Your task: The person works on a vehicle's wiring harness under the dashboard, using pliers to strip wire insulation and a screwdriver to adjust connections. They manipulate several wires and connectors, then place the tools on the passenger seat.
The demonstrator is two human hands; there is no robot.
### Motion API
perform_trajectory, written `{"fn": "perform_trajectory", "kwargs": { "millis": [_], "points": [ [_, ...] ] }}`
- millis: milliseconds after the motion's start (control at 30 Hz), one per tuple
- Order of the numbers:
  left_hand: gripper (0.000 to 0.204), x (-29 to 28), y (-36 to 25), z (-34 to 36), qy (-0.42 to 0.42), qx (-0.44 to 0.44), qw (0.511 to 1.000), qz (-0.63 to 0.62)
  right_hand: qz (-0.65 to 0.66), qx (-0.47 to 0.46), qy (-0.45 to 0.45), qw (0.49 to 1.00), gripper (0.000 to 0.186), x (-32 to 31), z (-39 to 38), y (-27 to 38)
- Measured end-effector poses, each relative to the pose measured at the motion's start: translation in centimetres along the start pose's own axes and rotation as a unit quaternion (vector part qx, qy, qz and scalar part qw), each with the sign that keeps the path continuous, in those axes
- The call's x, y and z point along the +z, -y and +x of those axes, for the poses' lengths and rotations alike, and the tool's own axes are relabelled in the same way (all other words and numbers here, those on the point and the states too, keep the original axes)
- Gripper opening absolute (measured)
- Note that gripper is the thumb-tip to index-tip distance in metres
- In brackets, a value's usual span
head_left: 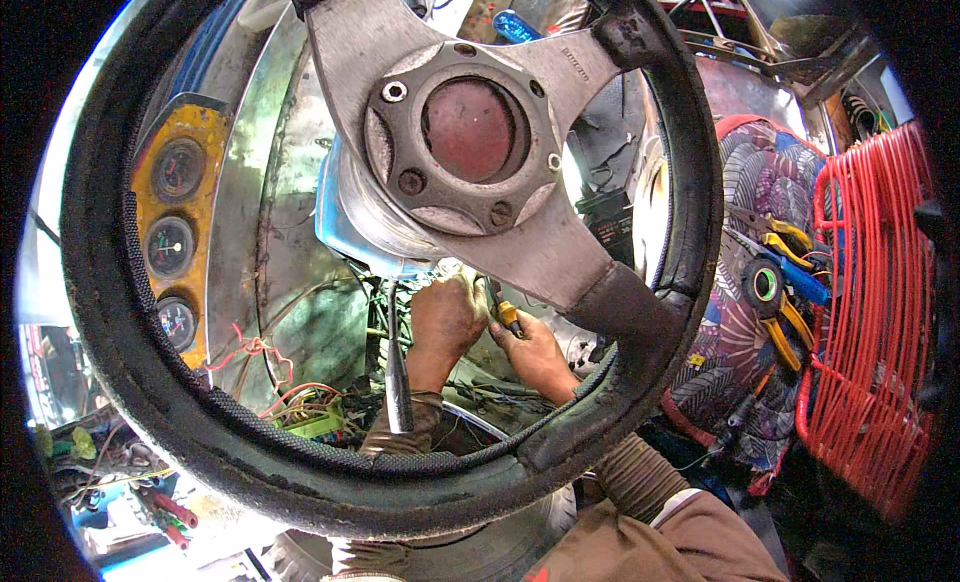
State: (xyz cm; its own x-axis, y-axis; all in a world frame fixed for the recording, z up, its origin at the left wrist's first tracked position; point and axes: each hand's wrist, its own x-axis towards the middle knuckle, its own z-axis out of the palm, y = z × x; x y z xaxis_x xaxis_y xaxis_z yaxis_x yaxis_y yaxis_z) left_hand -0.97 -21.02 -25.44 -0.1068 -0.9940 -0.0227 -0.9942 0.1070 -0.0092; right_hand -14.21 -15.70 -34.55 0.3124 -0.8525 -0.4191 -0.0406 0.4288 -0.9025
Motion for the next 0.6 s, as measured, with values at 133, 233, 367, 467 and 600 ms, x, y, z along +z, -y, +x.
{"fn": "perform_trajectory", "kwargs": {
  "millis": [133,233,367,467,600],
  "points": [
    [0.028,-0.4,-0.3,0.0,-0.022,-0.002,0.999,-0.024,0.009,0.078,-0.014,0.997,0.026,0.5,0.5,-1.2],
    [0.026,-0.6,0.0,-0.1,-0.038,0.007,0.998,-0.050,0.079,0.093,-0.029,0.992,0.024,0.5,1.1,-1.9],
    [0.021,-0.5,0.3,-0.4,0.004,-0.026,0.999,-0.019,0.174,0.049,-0.060,0.982,0.024,-0.6,1.3,-1.3],
    [0.012,-0.2,0.3,-0.3,-0.058,0.003,0.998,-0.021,0.065,0.061,-0.045,0.995,0.028,-1.6,0.3,0.2],
    [0.011,0.2,0.5,0.0,-0.043,0.010,0.998,-0.048,-0.124,-0.019,-0.049,0.991,0.034,-1.8,-1.3,2.2]
  ]
}}
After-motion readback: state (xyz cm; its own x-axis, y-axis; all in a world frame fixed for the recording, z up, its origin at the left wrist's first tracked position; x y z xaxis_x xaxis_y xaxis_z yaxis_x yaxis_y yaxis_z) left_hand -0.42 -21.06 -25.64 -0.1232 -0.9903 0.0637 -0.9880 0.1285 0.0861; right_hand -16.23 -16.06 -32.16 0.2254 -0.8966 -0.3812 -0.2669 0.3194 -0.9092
